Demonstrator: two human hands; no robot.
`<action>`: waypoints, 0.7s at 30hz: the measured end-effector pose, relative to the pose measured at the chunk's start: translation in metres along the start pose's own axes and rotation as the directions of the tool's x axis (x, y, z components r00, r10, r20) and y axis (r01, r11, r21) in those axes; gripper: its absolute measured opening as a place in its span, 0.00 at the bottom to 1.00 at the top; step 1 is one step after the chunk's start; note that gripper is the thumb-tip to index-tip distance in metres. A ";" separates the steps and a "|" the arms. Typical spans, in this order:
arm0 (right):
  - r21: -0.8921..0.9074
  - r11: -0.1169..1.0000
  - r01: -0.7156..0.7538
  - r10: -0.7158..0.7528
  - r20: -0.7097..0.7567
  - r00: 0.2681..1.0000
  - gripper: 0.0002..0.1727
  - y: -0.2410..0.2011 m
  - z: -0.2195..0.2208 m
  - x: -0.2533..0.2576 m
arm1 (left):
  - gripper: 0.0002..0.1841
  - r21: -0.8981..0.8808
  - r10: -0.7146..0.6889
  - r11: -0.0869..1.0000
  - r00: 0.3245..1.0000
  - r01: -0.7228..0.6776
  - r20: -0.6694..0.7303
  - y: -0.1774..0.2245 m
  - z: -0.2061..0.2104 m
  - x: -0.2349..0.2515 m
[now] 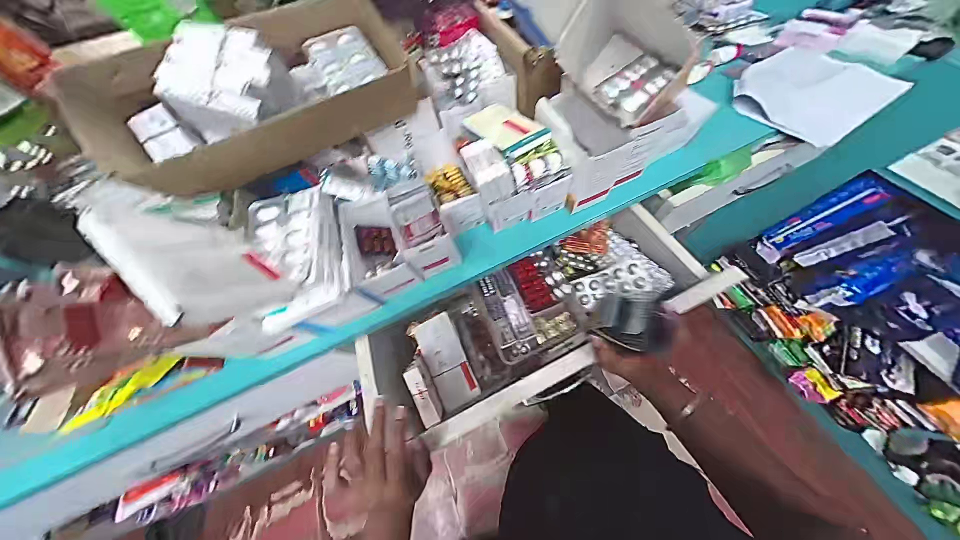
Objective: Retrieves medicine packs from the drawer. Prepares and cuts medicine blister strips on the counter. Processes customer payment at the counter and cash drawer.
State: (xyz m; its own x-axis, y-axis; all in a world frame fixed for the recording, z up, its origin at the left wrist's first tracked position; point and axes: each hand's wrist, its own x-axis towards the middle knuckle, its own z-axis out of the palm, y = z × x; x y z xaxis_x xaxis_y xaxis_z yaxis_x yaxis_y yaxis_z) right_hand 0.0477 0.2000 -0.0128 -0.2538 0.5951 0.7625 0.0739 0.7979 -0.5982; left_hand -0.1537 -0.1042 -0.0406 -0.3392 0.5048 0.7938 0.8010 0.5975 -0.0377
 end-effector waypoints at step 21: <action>-0.135 0.768 -0.626 0.635 0.040 0.771 0.54 0.065 -0.265 0.059 | 0.46 -0.285 0.847 0.010 0.144 0.958 0.511 0.478 0.082 0.205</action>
State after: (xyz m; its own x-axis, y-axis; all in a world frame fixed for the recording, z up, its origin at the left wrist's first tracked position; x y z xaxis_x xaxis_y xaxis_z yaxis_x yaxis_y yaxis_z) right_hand 0.2927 0.3125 0.0588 -0.1875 0.9621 0.1980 0.3454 0.2533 -0.9036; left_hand 0.1191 0.3363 0.0542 0.3777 0.8974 -0.2282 -0.1763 0.3117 0.9337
